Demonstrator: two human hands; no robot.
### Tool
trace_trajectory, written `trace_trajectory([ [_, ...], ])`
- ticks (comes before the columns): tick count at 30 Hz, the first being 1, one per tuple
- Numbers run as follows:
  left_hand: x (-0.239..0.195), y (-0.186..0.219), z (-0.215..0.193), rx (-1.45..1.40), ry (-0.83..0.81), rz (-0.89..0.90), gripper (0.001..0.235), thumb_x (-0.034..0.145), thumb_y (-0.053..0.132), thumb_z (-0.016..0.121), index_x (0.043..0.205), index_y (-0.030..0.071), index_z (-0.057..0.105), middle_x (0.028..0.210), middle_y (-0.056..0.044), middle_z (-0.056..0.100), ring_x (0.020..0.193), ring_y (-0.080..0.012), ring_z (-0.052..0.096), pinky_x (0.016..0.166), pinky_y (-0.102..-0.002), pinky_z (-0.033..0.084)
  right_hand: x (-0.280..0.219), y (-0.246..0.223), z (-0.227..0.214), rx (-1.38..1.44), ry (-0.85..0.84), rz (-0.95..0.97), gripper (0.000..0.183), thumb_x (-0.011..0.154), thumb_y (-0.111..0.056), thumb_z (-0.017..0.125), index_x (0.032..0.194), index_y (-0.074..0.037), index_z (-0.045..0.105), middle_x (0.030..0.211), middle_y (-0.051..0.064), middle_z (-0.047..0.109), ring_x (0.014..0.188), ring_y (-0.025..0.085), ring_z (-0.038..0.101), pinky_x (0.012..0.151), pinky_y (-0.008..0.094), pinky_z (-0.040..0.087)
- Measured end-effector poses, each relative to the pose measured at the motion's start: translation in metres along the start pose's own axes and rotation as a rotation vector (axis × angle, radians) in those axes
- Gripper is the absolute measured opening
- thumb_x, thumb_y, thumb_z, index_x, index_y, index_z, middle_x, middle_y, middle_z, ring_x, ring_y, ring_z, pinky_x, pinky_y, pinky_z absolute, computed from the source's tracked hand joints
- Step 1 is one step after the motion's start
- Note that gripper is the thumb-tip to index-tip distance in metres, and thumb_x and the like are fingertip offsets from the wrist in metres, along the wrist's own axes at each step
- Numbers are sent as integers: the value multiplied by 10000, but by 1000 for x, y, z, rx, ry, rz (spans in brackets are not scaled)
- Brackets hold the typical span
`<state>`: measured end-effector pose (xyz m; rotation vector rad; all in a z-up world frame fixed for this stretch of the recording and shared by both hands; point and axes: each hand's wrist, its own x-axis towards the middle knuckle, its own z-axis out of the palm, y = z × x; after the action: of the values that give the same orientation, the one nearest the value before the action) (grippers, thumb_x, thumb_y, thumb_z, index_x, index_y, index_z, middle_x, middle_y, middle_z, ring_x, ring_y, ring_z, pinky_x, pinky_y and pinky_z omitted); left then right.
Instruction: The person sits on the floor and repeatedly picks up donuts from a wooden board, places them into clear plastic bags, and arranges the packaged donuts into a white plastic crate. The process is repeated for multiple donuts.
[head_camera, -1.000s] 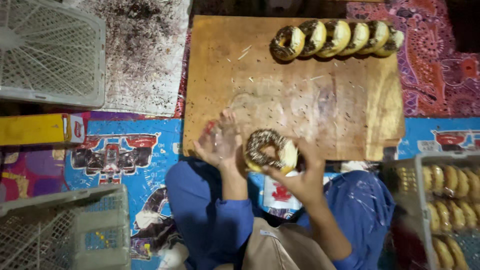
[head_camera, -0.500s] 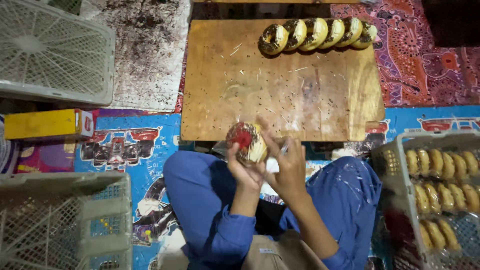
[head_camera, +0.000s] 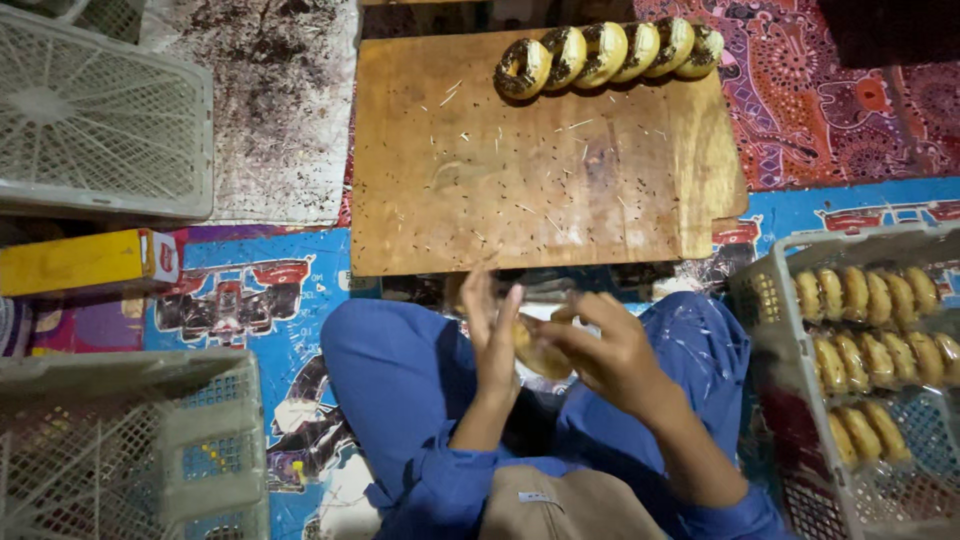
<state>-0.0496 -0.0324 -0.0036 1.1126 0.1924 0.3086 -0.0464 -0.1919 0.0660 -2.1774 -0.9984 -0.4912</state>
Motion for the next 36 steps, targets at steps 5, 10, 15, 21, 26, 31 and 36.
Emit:
trace_trajectory([
  [5, -15, 22, -23, 256, -683, 31, 245, 977, 161, 622, 1096, -38, 700, 971, -66, 752, 918, -114, 683, 821, -303, 561, 26, -12, -23, 419, -155, 547, 277, 867, -93, 757, 1143, -83, 737, 870, 62, 746, 718, 196, 733, 669, 308, 569],
  [10, -26, 33, -24, 353, -621, -267, 251, 1001, 145, 538, 1073, -37, 695, 855, -116, 748, 772, -155, 671, 677, -348, 551, 48, -22, -42, 112, -86, -11, 349, 783, -163, 802, 1119, -103, 732, 952, 50, 662, 808, 222, 616, 690, 357, 487],
  [15, -22, 48, -32, 677, -775, 97, 178, 945, 73, 553, 852, -77, 581, 812, -280, 649, 762, -442, 655, 638, -491, 486, 61, -30, -59, 7, -253, -225, 426, 762, -148, 725, 1177, -49, 722, 1015, 64, 649, 916, 242, 613, 728, 371, 460],
  [21, -16, 73, -32, 890, -900, 157, 229, 999, 120, 555, 872, -66, 598, 819, -281, 637, 790, -469, 636, 678, -527, 490, 40, -16, -37, 64, -321, -175, 321, 815, -123, 728, 1093, 6, 634, 1013, 128, 610, 926, 301, 592, 776, 409, 497],
  [26, -9, 89, -48, 850, -725, -149, 426, 1051, 209, 451, 1411, 34, 599, 1016, -252, 712, 873, -397, 713, 743, -439, 551, -29, 81, 7, -24, -156, -26, 347, 773, -15, 714, 1110, 8, 635, 1055, 159, 625, 988, 339, 620, 830, 425, 521],
  [31, -1, 86, -80, 482, -405, -49, 469, 1147, 255, 354, 1528, 13, 484, 1542, -160, 582, 1399, -257, 556, 1138, -353, 439, -85, 153, -11, -771, -857, 944, 200, 976, -98, 607, 1125, -73, 737, 1150, 198, 712, 1086, 348, 700, 900, 452, 571],
  [36, -13, 63, -51, 166, 108, -108, 617, 1071, 334, 326, 1626, 110, 176, 1716, -79, 169, 1529, -320, 315, 1125, -477, 393, -51, 43, 19, -527, -186, 591, 797, 769, 58, 592, 1552, 115, 450, 1442, 425, 482, 1211, 518, 569, 984, 504, 483],
])
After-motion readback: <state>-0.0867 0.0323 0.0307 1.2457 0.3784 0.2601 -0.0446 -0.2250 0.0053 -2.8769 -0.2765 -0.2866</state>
